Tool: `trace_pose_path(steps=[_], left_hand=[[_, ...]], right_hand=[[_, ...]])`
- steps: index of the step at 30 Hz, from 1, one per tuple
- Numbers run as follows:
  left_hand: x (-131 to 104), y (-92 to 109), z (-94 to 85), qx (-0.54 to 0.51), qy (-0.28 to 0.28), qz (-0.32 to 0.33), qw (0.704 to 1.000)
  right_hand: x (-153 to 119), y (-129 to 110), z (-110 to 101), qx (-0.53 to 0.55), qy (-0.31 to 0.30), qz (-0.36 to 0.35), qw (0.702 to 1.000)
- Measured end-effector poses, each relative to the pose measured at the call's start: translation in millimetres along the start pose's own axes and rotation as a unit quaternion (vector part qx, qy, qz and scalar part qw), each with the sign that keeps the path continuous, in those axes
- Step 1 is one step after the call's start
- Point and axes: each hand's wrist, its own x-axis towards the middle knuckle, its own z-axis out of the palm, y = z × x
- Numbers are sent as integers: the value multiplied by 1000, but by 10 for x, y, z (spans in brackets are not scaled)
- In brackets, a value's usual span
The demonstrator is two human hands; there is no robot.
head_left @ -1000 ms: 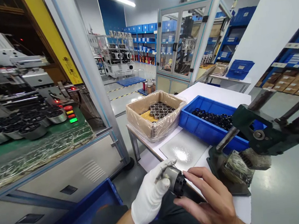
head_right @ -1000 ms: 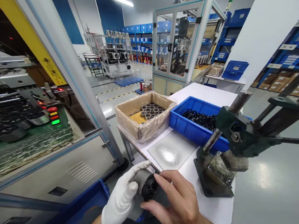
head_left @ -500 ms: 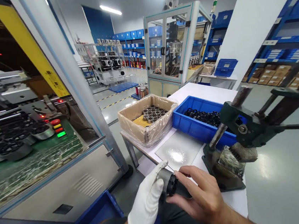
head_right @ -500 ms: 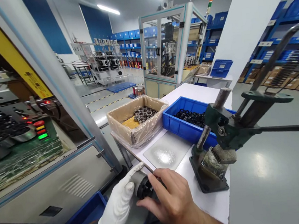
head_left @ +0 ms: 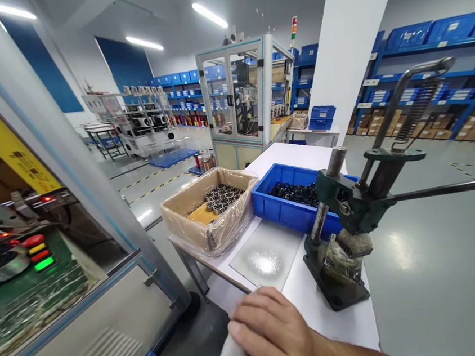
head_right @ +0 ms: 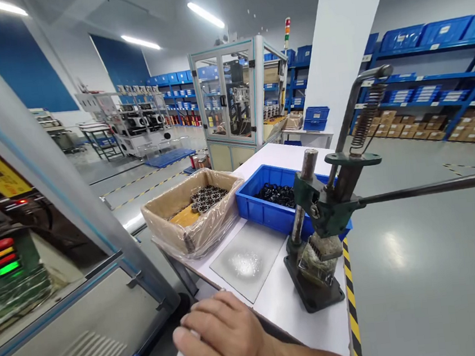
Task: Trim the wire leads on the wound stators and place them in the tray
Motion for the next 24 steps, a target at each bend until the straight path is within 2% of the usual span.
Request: trace_pose_path(steps=[3,5,7,9,11,13,15,17,20,22,24], left_hand=[[-1,-187,-74,-8,12,-76,997],[13,-250,-103,-20,-22,-105,994],[41,-235,-58,-29,-54,-108,992],[93,-150,84,-5,-71,-62,996],[195,-37,286,65,-78,14,995],[379,50,479,125,-79,77,986],[654,57,603,178,-68,131,973],[971,-46,645,247,-54,168,953],[1328,-352,625,322,-58,156,932],[1414,-555,606,326,-69,137,933],[1411,-689,599,326,-78,131,933]], right_hand=[[8,-5,78,22,12,-15,1000],[-43,19,114,47,15,-19,999],[-118,74,111,59,24,-11,998],[-209,149,47,57,22,6,998],[-333,223,-97,32,0,24,999],[-517,280,-325,-26,-26,61,997],[-759,332,-624,-103,-10,129,986],[-1014,424,-967,-205,66,205,955],[-1280,739,-1467,-368,193,299,859],[-1335,1075,-1709,-417,203,353,813],[-1314,1460,-1828,-420,174,399,796]])
